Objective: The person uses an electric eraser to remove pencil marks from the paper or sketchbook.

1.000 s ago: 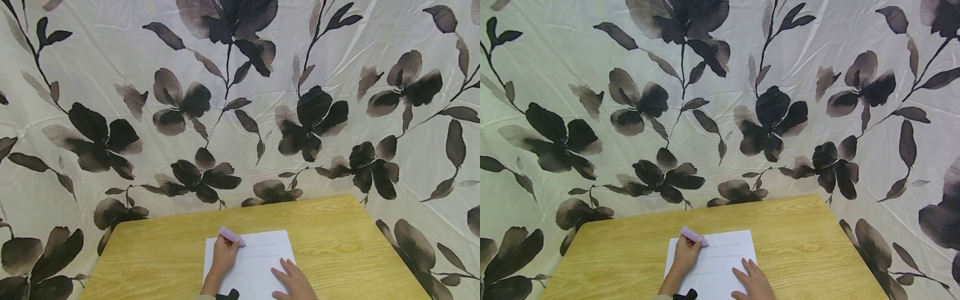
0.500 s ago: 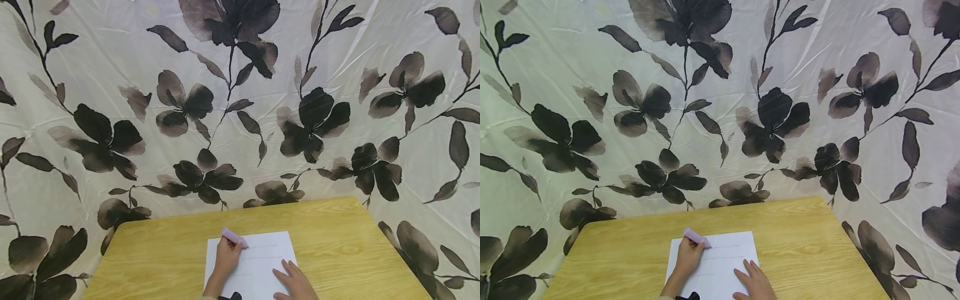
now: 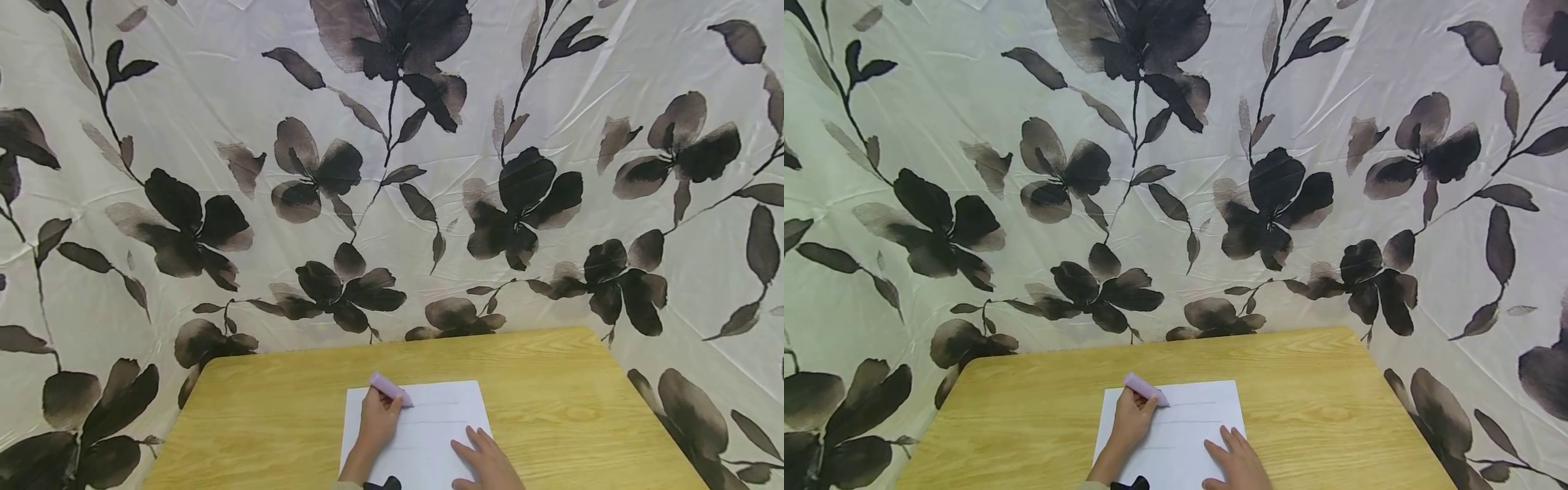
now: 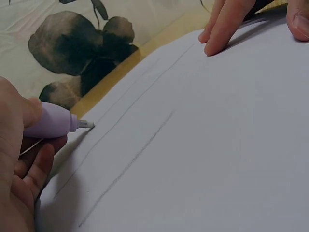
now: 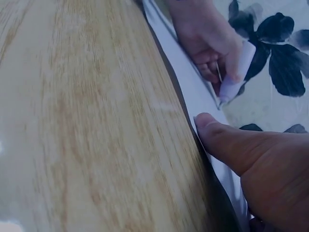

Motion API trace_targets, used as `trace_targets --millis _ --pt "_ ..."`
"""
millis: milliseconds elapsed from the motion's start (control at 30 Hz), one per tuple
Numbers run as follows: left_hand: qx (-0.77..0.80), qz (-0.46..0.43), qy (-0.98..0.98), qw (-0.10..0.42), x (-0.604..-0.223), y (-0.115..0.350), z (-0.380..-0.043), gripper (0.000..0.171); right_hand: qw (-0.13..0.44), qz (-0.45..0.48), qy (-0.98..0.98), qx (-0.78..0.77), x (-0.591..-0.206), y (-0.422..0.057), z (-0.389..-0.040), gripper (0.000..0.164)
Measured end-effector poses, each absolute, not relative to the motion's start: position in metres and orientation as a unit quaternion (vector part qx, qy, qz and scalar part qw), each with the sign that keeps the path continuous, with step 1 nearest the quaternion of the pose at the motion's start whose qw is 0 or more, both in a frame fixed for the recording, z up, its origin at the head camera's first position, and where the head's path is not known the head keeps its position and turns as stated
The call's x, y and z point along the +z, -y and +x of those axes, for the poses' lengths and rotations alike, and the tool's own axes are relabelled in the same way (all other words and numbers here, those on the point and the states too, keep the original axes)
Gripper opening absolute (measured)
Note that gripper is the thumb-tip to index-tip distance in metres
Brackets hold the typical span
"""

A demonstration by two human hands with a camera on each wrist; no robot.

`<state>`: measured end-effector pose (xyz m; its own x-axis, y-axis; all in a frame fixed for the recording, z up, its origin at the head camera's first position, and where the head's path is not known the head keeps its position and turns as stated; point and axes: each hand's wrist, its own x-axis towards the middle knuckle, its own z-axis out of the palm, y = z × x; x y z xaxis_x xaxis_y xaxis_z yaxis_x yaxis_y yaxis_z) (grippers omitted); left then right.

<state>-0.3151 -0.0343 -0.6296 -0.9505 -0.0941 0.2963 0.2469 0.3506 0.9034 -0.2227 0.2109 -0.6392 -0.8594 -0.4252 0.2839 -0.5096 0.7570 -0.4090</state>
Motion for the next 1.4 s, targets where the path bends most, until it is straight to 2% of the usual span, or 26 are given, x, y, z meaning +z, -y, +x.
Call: trace_targets --millis 167,333,433,600,800,967,1167,1400 --pt "-0.571 -0.037 0.801 0.174 -0.631 0.034 -0.316 0.023 0.084 0.249 0.931 0.252 -0.642 -0.211 -0.221 0.065" --pt "-0.577 -0.051 0.797 0.171 -0.633 0.033 -0.319 0.022 0.092 0.245 0.931 0.254 -0.639 -0.210 -0.220 0.064" --pt "-0.581 -0.054 0.796 0.164 -0.634 0.033 -0.320 0.021 0.074 0.239 0.931 0.266 -0.637 -0.208 -0.219 0.064" --pt "-0.587 -0.052 0.787 0.183 -0.633 0.035 -0.318 0.022 0.035 0.223 0.931 0.285 -0.633 -0.204 -0.219 0.063" --pt "-0.583 -0.043 0.793 0.174 -0.635 0.038 -0.314 0.023 0.028 0.232 0.930 0.285 -0.633 -0.202 -0.218 0.064" --pt "-0.592 -0.032 0.783 0.188 -0.637 0.036 -0.307 0.023 0.049 0.243 0.930 0.271 -0.639 -0.203 -0.216 0.066" --pt "-0.585 -0.030 0.789 0.186 -0.639 0.031 -0.302 0.023 0.122 0.257 0.930 0.234 -0.649 -0.208 -0.211 0.064" --pt "-0.603 -0.024 0.778 0.175 -0.632 0.029 -0.305 0.024 0.089 0.240 0.926 0.276 -0.644 -0.208 -0.211 0.064"
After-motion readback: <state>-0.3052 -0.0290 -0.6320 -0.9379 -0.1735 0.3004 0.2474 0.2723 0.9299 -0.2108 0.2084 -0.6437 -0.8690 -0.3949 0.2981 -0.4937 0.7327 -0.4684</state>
